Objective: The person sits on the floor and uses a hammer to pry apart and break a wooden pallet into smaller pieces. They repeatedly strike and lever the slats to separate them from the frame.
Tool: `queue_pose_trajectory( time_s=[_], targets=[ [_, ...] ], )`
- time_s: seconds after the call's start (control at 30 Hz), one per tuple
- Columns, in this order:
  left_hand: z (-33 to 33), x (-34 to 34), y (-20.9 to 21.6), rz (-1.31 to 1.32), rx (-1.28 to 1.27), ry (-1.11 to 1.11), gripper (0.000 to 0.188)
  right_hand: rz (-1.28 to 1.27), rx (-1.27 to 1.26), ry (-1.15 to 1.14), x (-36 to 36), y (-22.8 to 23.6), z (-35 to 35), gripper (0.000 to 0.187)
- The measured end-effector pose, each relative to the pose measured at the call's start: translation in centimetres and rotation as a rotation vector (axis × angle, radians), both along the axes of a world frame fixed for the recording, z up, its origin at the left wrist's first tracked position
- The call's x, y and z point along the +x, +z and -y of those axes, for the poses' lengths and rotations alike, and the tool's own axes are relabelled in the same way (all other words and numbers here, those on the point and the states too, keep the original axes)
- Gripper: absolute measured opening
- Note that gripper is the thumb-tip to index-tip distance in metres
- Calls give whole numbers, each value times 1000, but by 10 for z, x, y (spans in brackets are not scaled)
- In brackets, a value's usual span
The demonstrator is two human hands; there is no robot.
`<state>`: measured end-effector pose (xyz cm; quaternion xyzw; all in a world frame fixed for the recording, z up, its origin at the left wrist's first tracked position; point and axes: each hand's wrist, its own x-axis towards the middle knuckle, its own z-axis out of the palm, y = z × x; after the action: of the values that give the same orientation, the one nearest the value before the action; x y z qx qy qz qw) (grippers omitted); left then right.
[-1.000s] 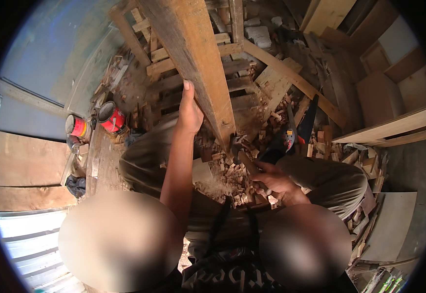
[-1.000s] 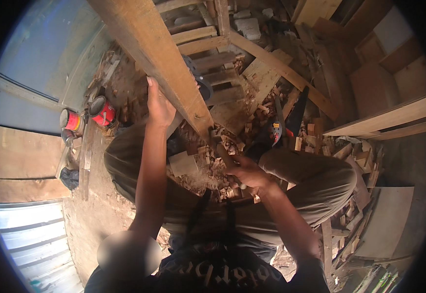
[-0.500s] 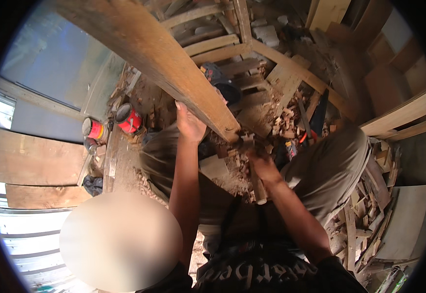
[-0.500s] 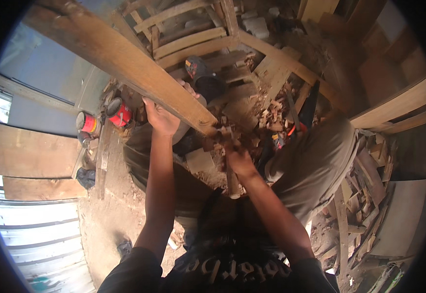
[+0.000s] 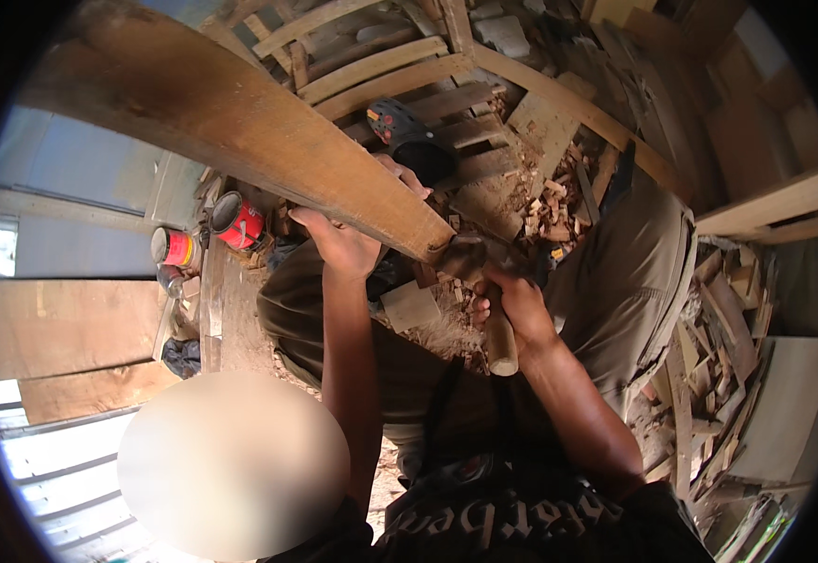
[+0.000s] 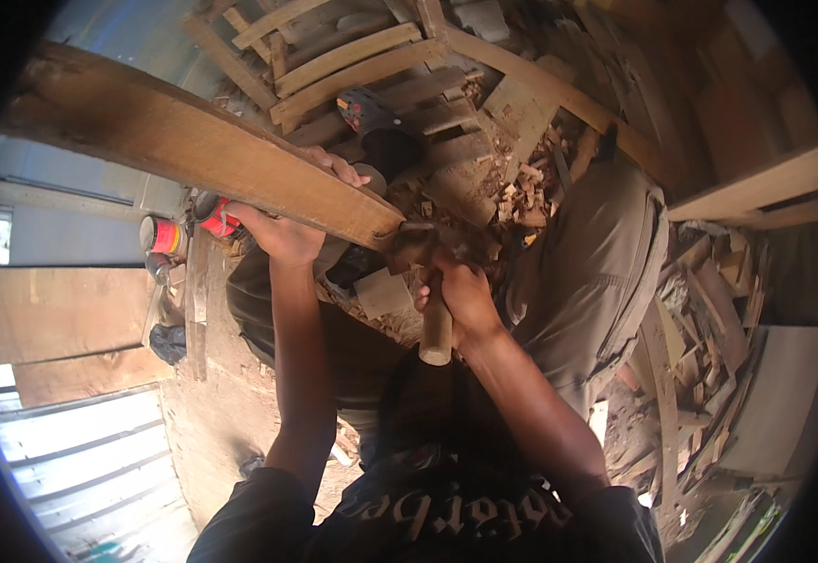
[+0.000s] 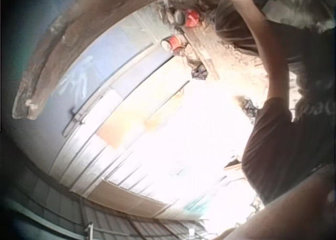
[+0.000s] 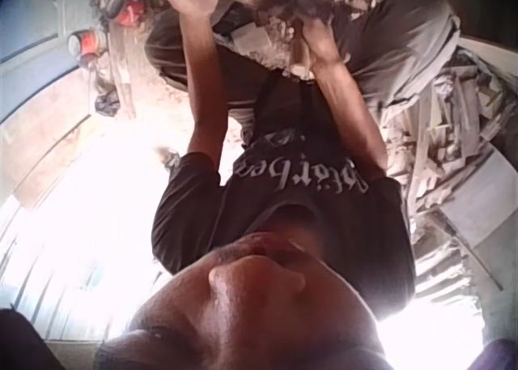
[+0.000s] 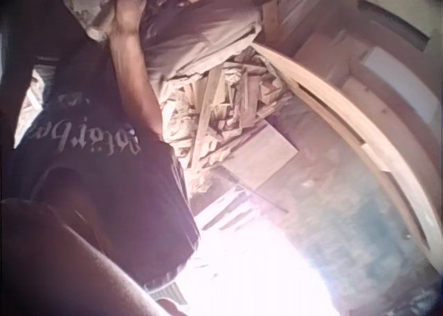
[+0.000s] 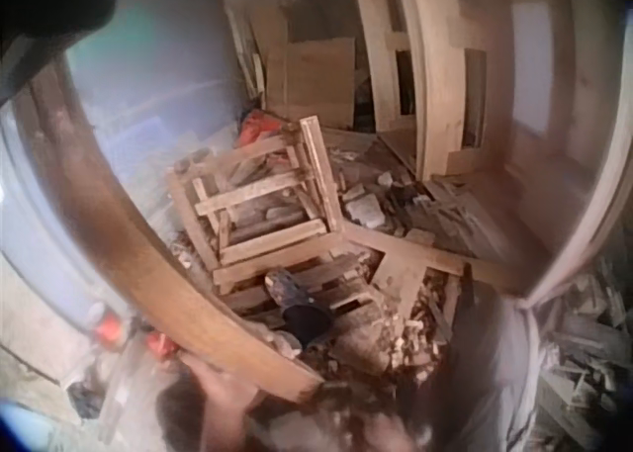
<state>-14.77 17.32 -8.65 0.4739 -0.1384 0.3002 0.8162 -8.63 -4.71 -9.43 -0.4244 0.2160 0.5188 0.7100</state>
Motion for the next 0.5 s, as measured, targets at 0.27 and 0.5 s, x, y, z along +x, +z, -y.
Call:
queue_pose_trajectory(
  time_s=[0.27,0.5],
  targets=[
    [36,-10,-26,-239,-154,460,105,-107,-62,18,7,21,11,17],
    [48,4,-1,-223,-6,399,107,-93,-62,57,3,41,19,16]
  ],
)
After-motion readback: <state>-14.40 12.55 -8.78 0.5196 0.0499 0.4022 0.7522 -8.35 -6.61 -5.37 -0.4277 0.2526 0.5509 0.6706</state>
